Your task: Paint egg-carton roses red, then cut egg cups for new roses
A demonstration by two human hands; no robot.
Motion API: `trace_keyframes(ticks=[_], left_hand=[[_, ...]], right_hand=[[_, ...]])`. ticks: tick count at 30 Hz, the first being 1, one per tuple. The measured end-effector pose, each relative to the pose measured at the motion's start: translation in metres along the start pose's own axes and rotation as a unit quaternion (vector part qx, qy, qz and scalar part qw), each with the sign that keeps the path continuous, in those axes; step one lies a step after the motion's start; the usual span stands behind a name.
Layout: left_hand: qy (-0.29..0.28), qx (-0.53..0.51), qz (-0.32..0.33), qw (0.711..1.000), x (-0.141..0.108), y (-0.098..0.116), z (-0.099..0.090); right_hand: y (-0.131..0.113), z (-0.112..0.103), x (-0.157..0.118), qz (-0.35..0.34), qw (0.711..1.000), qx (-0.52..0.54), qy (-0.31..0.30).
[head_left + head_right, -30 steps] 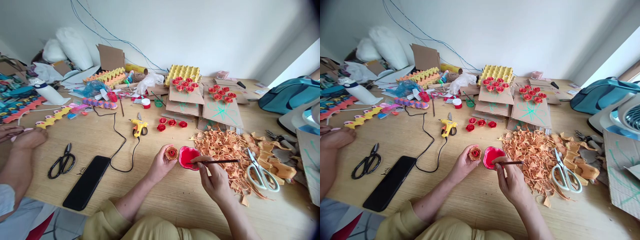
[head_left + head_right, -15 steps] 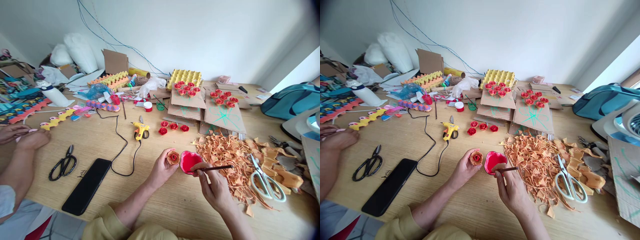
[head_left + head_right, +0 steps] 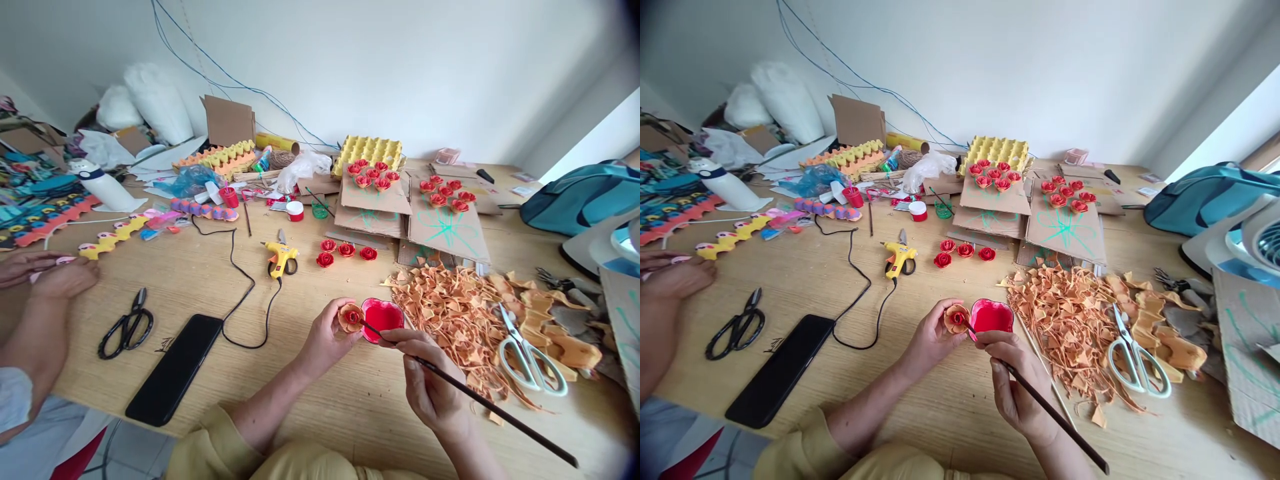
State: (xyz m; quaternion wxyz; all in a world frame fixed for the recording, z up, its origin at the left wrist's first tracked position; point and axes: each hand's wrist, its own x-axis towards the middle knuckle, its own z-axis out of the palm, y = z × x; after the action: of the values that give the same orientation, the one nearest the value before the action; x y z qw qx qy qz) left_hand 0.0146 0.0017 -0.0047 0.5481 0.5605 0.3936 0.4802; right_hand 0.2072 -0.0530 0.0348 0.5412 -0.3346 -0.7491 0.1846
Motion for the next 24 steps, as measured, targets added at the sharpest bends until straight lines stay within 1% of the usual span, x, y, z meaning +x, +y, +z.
trace_keyframes(ticks=[4,9,12,17,22,24], left_hand=[[-0.004,0.012,0.001,1.000,-0.0009,0.0041,0.0004],[-0.015,0.010,-0.004,1.000,-0.0014,0.0071,0.0014],[-0.014,0.000,-0.010,1.000,-0.0014,0.0084,0.0016],[-0.008,-0.009,-0.013,1.000,-0.0010,0.0044,0.0011],[-0.009,0.002,-0.008,1.000,-0.0015,0.0015,0.0013],[-0.011,0.020,0.001,1.000,-0.0020,0.0017,0.0015]], right_hand=[[-0.0002,0.0018,0.0042,-0.001,1.000,-0.030,-0.003],[0.0033,0.0005,0.0016,0.006,0.998,-0.044,-0.045],[0.0038,-0.0020,-0.0012,-0.005,0.998,-0.028,-0.059],[0.0015,-0.0044,-0.0023,-0.036,0.998,0.007,-0.042],[0.0030,-0.0027,-0.0028,-0.009,0.999,-0.021,-0.042],[0.0034,-0.0021,-0.0034,-0.013,0.999,-0.024,-0.047]])
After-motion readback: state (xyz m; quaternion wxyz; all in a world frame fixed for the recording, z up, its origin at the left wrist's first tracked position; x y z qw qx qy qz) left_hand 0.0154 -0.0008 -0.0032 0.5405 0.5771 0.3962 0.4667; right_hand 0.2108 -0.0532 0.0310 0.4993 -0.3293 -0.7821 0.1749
